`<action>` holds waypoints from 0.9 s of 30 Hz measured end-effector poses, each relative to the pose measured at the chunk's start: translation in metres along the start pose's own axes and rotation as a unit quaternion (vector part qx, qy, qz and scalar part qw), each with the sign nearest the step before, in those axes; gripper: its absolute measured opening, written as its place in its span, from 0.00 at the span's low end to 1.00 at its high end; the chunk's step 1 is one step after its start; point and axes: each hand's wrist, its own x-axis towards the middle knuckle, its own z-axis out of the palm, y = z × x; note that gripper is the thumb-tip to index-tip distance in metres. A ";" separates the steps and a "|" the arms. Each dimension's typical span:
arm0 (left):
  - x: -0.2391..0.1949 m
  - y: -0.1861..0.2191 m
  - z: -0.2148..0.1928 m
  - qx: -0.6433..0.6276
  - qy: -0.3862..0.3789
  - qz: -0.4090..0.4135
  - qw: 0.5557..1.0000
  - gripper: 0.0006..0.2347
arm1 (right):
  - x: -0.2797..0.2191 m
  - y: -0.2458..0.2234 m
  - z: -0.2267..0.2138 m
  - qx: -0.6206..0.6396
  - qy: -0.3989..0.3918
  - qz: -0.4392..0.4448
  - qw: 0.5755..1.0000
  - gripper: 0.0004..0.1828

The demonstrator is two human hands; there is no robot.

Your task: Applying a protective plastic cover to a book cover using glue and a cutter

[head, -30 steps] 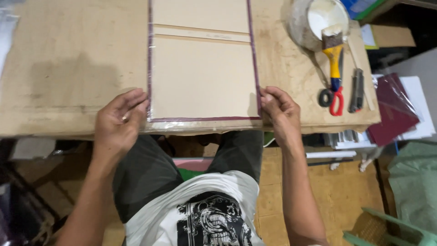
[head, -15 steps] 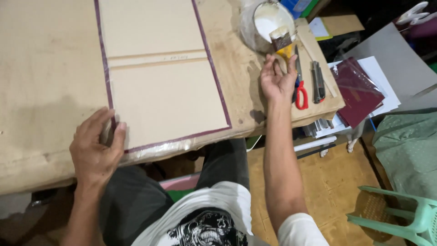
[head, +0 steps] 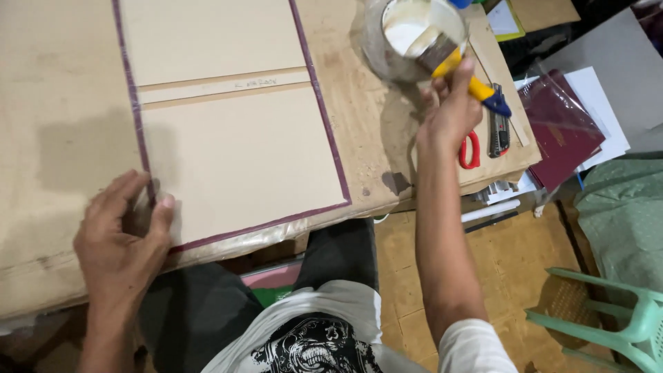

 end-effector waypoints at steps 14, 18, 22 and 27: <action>0.183 0.181 0.160 -0.244 -0.298 -0.051 0.921 0.19 | 0.069 -0.063 -0.012 -0.345 -0.266 -0.420 0.796 0.16; 0.217 0.174 0.262 -0.214 -0.205 0.023 0.955 0.19 | 0.099 -0.056 -0.007 -0.431 -0.362 -0.451 0.693 0.15; 0.239 0.161 0.328 -0.236 -0.175 0.008 0.956 0.16 | 0.118 -0.041 -0.002 -0.467 -0.374 -0.428 0.677 0.15; 0.253 0.182 0.319 -0.192 -0.184 -0.016 0.964 0.20 | 0.117 -0.033 0.003 -0.473 -0.418 -0.418 0.653 0.19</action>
